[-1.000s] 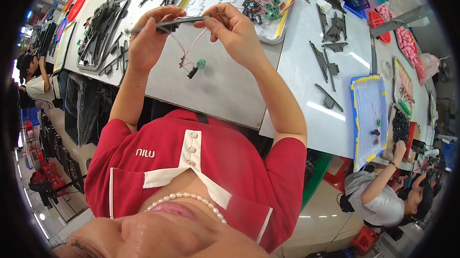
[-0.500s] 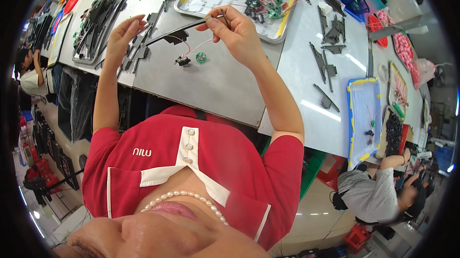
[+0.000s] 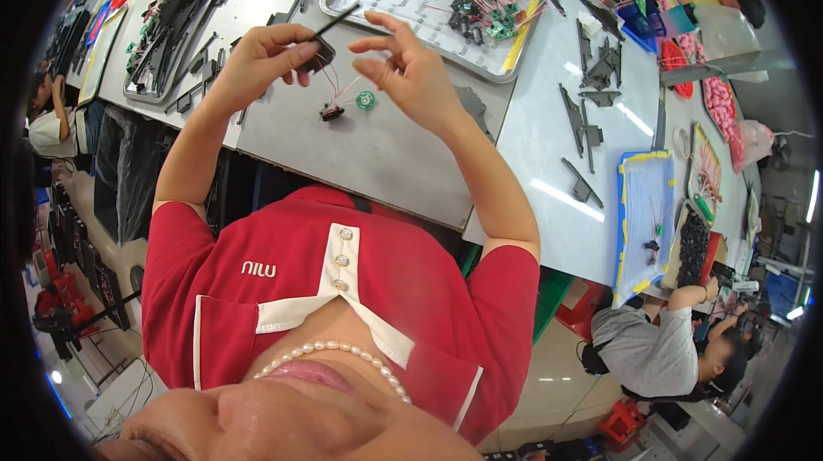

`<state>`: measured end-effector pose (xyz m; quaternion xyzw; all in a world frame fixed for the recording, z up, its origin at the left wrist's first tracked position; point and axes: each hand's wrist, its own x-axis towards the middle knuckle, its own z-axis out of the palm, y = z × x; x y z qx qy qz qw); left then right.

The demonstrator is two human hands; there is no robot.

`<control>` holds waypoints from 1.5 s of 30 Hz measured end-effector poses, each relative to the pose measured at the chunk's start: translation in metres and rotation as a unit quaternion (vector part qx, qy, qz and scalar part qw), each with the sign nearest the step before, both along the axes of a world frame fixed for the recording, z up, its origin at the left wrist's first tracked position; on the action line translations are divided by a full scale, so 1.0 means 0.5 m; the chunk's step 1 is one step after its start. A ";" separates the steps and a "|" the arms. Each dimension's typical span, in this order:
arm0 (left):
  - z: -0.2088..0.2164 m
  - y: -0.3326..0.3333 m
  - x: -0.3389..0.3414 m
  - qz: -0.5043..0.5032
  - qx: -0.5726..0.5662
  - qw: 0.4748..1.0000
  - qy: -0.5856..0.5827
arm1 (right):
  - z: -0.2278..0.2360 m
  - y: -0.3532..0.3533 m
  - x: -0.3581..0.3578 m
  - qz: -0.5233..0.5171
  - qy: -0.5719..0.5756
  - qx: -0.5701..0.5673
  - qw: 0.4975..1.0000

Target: Assembling small electronic components and wiring onto plastic parts at a workshop table.

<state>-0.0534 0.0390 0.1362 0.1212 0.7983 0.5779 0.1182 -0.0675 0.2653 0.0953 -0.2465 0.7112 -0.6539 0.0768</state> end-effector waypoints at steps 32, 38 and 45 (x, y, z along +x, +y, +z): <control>-0.031 -0.282 0.068 0.163 0.371 0.913 -0.046 | -0.022 0.052 -0.042 0.015 -0.112 0.096 0.989; -0.070 -0.259 0.040 0.116 0.447 0.881 -0.101 | -0.053 0.072 -0.043 -0.001 -0.184 0.095 0.978; -0.110 -0.198 -0.060 -0.053 0.504 0.850 -0.146 | -0.099 0.093 -0.063 -0.032 -0.267 -0.008 0.963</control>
